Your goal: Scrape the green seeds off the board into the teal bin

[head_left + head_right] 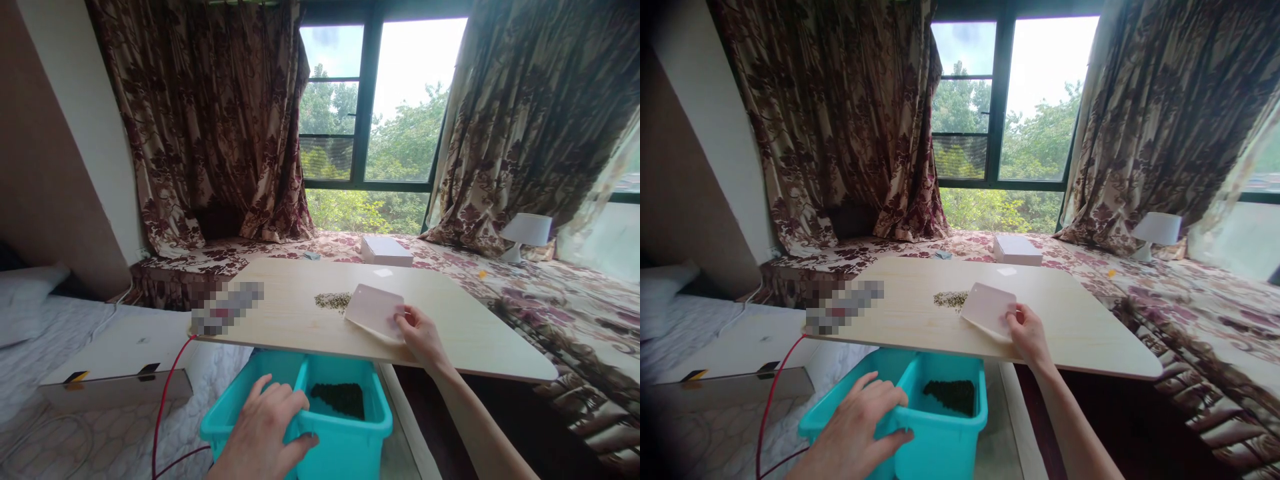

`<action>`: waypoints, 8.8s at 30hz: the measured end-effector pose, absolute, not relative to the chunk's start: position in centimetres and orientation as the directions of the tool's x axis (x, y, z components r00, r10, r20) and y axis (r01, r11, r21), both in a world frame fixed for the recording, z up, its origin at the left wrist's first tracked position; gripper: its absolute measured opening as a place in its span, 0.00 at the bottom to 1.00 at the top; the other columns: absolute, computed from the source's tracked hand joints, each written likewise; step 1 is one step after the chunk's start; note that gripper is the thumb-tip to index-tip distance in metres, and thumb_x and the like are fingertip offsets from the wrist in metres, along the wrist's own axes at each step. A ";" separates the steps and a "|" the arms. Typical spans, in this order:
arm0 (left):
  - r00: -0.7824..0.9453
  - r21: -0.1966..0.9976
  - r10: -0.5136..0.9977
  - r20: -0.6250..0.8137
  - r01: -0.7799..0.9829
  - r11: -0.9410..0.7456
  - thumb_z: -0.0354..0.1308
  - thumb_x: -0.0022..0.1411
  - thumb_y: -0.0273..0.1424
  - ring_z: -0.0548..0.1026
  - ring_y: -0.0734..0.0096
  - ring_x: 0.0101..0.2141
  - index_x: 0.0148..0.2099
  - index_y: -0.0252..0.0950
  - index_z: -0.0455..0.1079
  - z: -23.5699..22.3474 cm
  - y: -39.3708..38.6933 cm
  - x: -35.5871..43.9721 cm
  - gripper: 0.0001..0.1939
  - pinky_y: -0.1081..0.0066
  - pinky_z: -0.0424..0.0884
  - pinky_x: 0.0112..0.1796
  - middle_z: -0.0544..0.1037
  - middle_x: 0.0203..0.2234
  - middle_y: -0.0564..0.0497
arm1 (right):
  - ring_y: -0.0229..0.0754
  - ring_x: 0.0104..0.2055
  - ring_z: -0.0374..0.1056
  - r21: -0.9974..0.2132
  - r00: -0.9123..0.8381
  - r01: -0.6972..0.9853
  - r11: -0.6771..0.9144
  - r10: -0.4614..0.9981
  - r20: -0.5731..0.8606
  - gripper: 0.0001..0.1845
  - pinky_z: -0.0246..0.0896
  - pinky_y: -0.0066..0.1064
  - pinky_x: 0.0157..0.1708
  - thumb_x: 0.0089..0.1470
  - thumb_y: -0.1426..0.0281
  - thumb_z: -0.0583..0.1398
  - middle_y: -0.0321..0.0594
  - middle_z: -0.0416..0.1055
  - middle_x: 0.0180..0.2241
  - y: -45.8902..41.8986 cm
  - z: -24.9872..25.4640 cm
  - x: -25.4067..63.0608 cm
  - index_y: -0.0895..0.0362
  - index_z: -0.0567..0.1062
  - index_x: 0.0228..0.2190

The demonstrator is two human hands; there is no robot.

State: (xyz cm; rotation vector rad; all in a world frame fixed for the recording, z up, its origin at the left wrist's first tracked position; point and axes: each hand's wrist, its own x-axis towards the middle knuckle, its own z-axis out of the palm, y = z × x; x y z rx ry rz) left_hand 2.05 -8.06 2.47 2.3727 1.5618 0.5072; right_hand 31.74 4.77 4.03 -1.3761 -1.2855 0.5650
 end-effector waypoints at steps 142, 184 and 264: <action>0.423 0.419 0.883 0.204 0.778 -0.469 0.66 0.55 0.31 0.72 0.65 0.37 0.38 0.42 0.69 3.8 -8.4 4.2 0.09 0.47 0.54 0.56 0.72 0.31 0.56 | 0.48 0.33 0.76 -0.971 0.437 0.225 0.087 0.881 0.180 0.21 0.69 0.31 0.26 0.41 0.63 0.63 0.46 0.80 0.31 -1.4 5.4 35.9 0.59 0.75 0.38; 0.402 0.398 0.885 0.234 0.791 -0.465 0.63 0.55 0.31 0.73 0.66 0.35 0.36 0.42 0.68 3.9 -8.3 3.5 0.06 0.47 0.55 0.56 0.72 0.29 0.57 | 0.46 0.29 0.75 -0.910 0.334 0.375 0.177 0.890 0.310 0.17 0.65 0.30 0.23 0.43 0.63 0.59 0.44 0.79 0.28 1.9 6.1 33.3 0.58 0.75 0.36; 0.500 0.377 0.852 0.158 0.767 -0.520 0.68 0.55 0.37 0.72 0.65 0.39 0.39 0.42 0.70 4.8 -8.6 6.2 0.12 0.48 0.53 0.57 0.73 0.33 0.56 | 0.47 0.31 0.75 -0.935 0.457 0.342 0.095 0.852 0.254 0.21 0.64 0.29 0.21 0.40 0.62 0.60 0.48 0.80 0.31 2.2 5.1 36.5 0.60 0.75 0.37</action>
